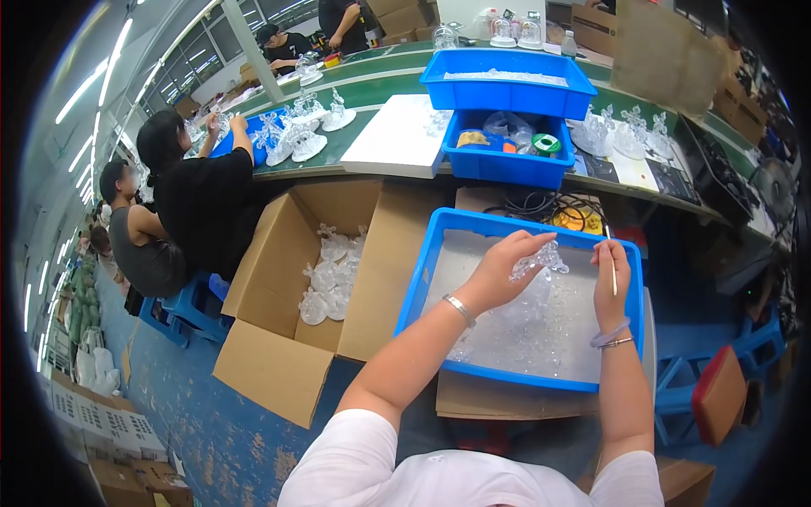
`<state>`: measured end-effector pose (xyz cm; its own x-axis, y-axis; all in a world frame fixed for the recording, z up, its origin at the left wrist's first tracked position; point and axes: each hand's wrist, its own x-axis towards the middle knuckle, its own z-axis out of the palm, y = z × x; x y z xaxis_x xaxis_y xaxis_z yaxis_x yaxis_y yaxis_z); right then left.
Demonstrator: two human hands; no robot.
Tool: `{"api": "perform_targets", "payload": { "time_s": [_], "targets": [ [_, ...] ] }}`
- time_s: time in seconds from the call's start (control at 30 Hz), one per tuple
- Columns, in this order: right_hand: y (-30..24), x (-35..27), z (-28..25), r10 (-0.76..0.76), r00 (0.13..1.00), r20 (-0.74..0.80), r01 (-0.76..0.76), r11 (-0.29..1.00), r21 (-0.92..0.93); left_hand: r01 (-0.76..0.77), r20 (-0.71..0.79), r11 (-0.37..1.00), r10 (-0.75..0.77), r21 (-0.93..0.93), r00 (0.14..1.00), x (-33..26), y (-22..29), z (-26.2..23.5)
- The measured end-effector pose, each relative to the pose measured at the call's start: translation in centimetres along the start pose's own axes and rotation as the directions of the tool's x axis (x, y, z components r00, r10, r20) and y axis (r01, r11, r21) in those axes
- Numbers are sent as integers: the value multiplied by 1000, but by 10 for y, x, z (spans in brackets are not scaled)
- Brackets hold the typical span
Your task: Assembling or cleaning a decorative round light fixture component by arranging small crystalline beads using a wooden tool.
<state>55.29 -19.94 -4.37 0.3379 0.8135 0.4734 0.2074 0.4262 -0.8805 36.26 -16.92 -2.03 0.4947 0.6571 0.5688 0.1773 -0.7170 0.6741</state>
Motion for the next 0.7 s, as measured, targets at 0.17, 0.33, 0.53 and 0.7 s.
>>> {"api": "perform_targets", "payload": {
  "time_s": [0.17, 0.33, 0.53, 0.7],
  "targets": [
    [0, 0, -1, 32, 998, 54, -31, 999, -31, 78, 58, 996, -80, 48, 995, -1, 5, -2],
    [12, 3, -3, 140, 981, 131, -137, 990, -35, 279, 54, 941, -274, -193, 960, -1, -4, -3],
    [18, 5, -5, 166, 974, 154, -165, 986, -22, 355, 93, 784, -360, -510, 928, 1, -7, -13],
    [4, 4, 2, 150, 987, 55, -155, 982, 106, 320, 129, 879, -293, -354, 948, 2, -10, -12]
  ]
}}
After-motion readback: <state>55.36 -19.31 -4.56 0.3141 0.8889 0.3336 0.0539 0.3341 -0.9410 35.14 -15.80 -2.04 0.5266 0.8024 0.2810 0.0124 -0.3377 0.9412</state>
